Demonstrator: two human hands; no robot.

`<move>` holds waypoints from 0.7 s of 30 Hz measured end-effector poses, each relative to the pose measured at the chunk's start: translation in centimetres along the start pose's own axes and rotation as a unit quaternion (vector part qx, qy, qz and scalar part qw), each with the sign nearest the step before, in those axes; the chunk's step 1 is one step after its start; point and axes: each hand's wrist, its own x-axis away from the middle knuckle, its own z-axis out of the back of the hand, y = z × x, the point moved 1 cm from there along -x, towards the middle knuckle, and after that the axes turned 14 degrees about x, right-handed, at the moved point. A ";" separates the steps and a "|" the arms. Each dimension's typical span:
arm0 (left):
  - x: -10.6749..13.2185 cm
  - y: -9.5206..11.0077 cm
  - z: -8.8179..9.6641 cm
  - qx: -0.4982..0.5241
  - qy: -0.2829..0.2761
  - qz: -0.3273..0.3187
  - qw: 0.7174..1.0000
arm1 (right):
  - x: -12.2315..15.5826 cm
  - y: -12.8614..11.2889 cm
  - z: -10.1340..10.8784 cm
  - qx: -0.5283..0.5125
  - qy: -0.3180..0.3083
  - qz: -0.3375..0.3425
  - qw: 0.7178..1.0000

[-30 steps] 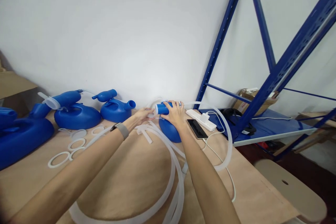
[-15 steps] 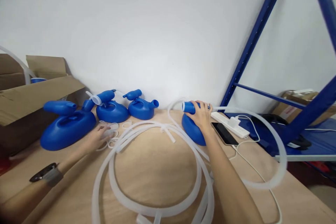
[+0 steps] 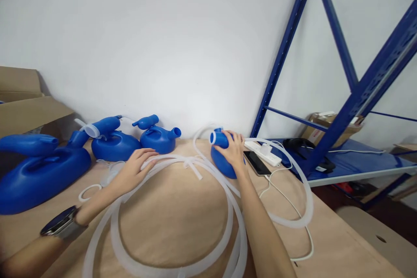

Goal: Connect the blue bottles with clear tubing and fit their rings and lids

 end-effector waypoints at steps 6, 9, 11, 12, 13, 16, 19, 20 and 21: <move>-7.2 6.9 -6.9 0.081 -0.015 -0.096 0.992 | -0.7 -4.2 2.5 -0.010 -0.030 0.121 0.992; -8.1 8.7 -7.2 0.109 0.010 -0.114 0.987 | -1.6 -6.5 4.8 -0.022 -0.001 0.158 0.987; -7.5 9.5 -6.1 0.120 0.008 -0.136 0.983 | -2.2 -7.6 6.4 -0.040 0.001 0.199 0.979; -7.1 9.9 -5.4 0.122 -0.003 -0.152 0.981 | -2.5 -8.0 7.2 -0.044 -0.005 0.223 0.974; -6.5 10.3 -4.6 0.120 -0.020 -0.170 0.978 | -2.7 -8.2 7.8 -0.045 -0.010 0.248 0.968; -4.6 10.5 -2.3 0.088 -0.084 -0.197 0.973 | -3.2 -8.0 9.1 -0.044 -0.024 0.298 0.953; -2.4 8.0 0.6 0.013 -0.149 -0.149 0.978 | -3.7 -6.9 9.4 -0.079 -0.042 0.282 0.955; -1.5 6.4 1.7 -0.023 -0.161 -0.109 0.981 | -3.8 -6.6 9.4 -0.093 -0.044 0.262 0.959; -0.7 4.7 3.0 -0.063 -0.168 -0.049 0.983 | -3.8 -6.3 9.4 -0.104 -0.043 0.242 0.964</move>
